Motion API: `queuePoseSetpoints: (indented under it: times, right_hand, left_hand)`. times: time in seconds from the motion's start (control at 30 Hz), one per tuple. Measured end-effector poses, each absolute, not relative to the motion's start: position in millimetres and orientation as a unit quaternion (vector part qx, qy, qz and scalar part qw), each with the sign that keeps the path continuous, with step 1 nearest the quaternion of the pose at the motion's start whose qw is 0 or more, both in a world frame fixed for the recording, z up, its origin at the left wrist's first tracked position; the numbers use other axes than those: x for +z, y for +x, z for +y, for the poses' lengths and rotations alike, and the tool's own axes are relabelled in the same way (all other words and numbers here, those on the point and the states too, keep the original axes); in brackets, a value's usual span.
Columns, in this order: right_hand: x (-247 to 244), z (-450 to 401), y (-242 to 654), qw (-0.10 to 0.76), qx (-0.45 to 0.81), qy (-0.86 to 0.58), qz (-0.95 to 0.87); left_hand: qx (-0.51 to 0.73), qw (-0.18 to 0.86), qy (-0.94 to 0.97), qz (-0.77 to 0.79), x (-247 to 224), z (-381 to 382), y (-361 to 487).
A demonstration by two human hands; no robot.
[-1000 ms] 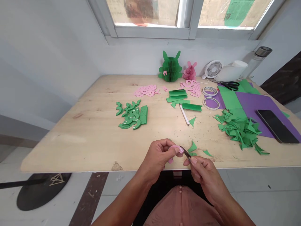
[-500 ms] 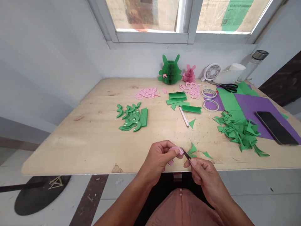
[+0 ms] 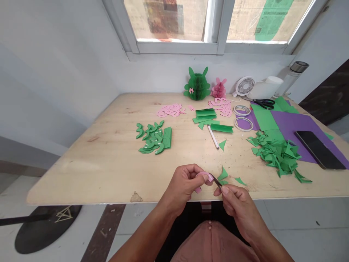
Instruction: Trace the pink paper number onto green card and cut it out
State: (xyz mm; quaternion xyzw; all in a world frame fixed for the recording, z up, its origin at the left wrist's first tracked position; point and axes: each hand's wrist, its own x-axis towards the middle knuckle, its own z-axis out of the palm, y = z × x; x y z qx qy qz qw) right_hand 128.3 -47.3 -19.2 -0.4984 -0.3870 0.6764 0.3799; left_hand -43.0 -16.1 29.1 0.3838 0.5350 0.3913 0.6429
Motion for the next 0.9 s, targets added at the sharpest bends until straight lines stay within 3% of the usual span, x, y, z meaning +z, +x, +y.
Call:
queuePoseSetpoints:
  times: [0.43, 0.9]
  right_hand:
    - [-17, -45, 130, 0.395, 0.661, -0.504, -0.392]
    - [-13, -38, 140, 0.329, 0.633, -0.504, -0.487]
  left_hand:
    - [0.38, 0.643, 0.393, 0.536, 28, -16, -45]
    - [0.343, 0.672, 0.438, 0.489, 35, -11, -48]
